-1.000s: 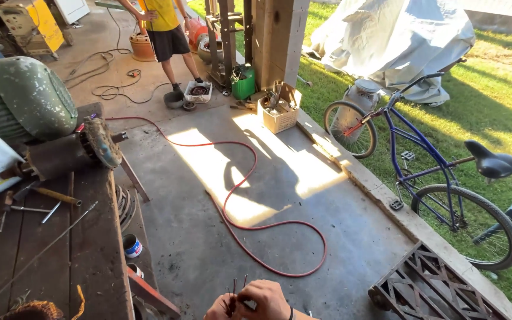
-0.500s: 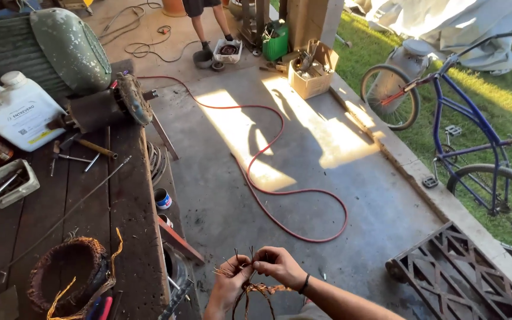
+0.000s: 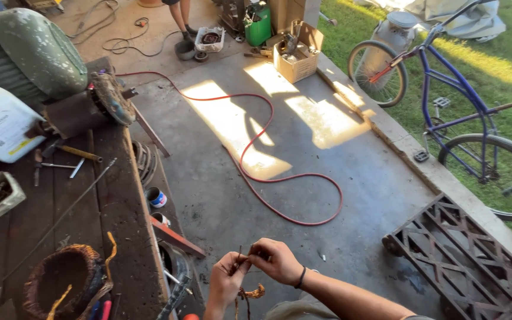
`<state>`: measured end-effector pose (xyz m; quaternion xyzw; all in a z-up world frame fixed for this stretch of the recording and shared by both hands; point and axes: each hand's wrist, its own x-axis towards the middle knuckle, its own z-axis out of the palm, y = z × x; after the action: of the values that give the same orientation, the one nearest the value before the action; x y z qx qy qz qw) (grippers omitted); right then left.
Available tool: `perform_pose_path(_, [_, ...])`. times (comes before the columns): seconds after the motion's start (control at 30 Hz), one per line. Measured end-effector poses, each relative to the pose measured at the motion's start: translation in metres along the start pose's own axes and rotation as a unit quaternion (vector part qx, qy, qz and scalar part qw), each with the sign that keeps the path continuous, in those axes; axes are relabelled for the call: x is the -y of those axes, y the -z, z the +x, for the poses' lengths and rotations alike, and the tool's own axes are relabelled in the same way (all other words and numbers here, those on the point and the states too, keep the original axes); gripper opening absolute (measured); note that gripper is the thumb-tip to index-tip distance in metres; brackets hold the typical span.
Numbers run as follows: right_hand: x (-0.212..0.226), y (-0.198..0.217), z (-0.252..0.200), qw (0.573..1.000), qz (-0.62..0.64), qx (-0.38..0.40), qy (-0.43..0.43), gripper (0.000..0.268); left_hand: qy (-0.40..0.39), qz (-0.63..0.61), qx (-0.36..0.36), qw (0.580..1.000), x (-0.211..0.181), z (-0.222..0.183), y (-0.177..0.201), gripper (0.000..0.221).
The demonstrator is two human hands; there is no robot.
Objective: The person is manually twisting and bundling copper wires at a workbench in a workshop environment.
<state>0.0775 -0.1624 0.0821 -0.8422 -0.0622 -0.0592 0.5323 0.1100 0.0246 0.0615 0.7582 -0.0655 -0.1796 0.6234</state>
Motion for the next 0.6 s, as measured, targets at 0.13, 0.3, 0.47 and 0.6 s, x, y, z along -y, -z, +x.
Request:
perform_pose_path(0.13, [0.010, 0.007, -0.004, 1.000, -0.008, 0.005, 0.021, 0.014, 0.017, 0.026, 0.039, 0.999, 0.001, -0.006, 0.006, 0.013])
perform_pose_path(0.3, [0.006, 0.004, 0.000, 0.999, -0.005, 0.025, -0.029, 0.013, 0.047, 0.102, 0.007, 0.994, -0.001, -0.012, 0.009, 0.021])
perform_pose_path(0.47, [0.012, -0.005, -0.015, 0.993, -0.088, 0.005, 0.082, 0.008, -0.022, 0.080, 0.059, 0.995, 0.015, -0.020, 0.014, 0.022])
perform_pose_path(0.6, [0.008, -0.011, -0.014, 0.996, -0.066, -0.006, -0.057, 0.019, -0.107, 0.140, 0.029, 0.984, 0.024, -0.026, 0.013, 0.012])
